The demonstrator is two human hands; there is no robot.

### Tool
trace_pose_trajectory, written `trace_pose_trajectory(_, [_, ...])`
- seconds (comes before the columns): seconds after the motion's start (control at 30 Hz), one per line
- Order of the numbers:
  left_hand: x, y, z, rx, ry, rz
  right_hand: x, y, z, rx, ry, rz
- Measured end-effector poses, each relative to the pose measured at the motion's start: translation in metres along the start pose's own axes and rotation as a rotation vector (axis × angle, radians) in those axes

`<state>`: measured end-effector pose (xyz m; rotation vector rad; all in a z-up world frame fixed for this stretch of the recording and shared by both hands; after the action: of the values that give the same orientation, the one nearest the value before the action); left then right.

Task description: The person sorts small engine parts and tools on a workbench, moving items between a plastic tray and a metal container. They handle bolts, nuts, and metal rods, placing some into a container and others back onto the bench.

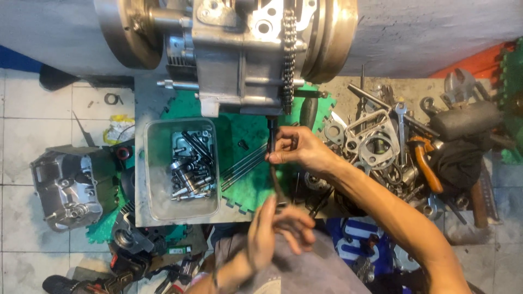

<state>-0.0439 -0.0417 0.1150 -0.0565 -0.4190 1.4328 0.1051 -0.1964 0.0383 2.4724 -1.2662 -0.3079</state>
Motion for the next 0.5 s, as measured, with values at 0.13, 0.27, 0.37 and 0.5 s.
trace_pose_trajectory(0.13, [0.043,0.014,-0.038,-0.115,0.051,-0.055,0.0,0.0,-0.021,0.012,0.076,0.048])
trace_pose_trajectory(0.27, [0.026,-0.025,-0.006,-0.289,-0.329,0.014,-0.004,0.0,-0.013,-0.01,0.067,0.079])
trace_pose_trajectory(0.37, [0.004,-0.043,-0.017,-0.171,-0.652,-0.059,-0.01,0.003,-0.012,-0.037,0.062,0.088])
trace_pose_trajectory(0.5, [-0.015,-0.035,-0.065,-0.247,-0.52,0.147,-0.006,0.003,-0.005,-0.046,0.145,0.101])
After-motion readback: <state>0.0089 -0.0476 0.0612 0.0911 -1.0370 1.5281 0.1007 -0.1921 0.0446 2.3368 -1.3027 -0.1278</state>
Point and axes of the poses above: each hand's wrist, its own y-axis away from the middle knuckle, its own x-axis out of the back of the hand, z = x × y, the point moved 3 cm from there along -y, towards the middle knuckle, and after that the axes turned 15 degrees about y, right-handed, at the moved point
